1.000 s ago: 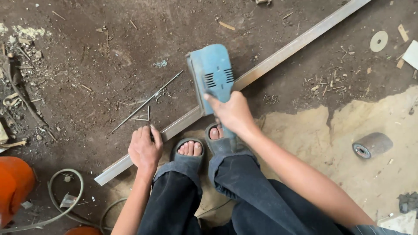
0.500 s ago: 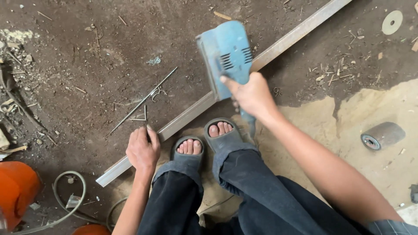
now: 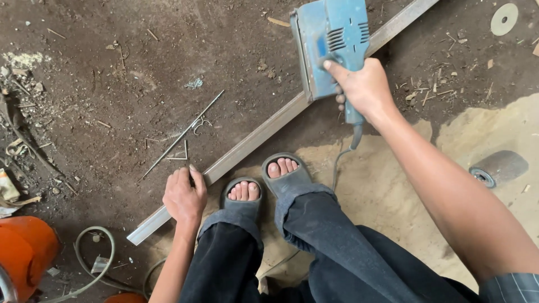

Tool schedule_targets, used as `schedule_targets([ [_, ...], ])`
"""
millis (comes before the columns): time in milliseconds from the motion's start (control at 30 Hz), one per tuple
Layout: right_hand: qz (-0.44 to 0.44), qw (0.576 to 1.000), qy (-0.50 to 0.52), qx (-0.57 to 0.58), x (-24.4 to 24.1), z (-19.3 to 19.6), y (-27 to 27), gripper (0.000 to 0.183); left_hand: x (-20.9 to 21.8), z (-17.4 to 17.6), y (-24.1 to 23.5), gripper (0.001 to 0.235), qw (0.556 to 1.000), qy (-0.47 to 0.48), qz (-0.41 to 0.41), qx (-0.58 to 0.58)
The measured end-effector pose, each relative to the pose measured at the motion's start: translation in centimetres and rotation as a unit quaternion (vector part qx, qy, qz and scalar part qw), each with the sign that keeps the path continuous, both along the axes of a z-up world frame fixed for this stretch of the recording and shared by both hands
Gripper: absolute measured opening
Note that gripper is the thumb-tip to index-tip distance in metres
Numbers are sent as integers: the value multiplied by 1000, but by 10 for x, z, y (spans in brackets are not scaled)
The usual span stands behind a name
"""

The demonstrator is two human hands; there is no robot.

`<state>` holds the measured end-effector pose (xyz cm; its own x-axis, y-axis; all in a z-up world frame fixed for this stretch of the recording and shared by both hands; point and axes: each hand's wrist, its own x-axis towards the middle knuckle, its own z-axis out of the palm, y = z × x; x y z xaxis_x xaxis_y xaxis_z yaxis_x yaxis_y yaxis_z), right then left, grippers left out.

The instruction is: The person is using an electric orbital sander to smooth the surfaces and edges of a long metal beam on a workshop floor.

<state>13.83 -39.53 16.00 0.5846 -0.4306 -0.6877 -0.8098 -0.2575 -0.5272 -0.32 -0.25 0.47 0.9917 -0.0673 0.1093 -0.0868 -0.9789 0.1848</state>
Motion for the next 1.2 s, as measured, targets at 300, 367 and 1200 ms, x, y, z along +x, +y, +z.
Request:
schedule_targets([
  [300,17,999,-40,-2,8,-14,-25,25,0,1,1,37,999,-5,-20,26],
  [367,24,999,-41,-8,11,-14,-27,21,0,1,1,37,1000,-5,-19,24],
  [1200,56,998,-20,-7,7,-6,15,21,0,0,0,37,1000,-10,-14,2],
])
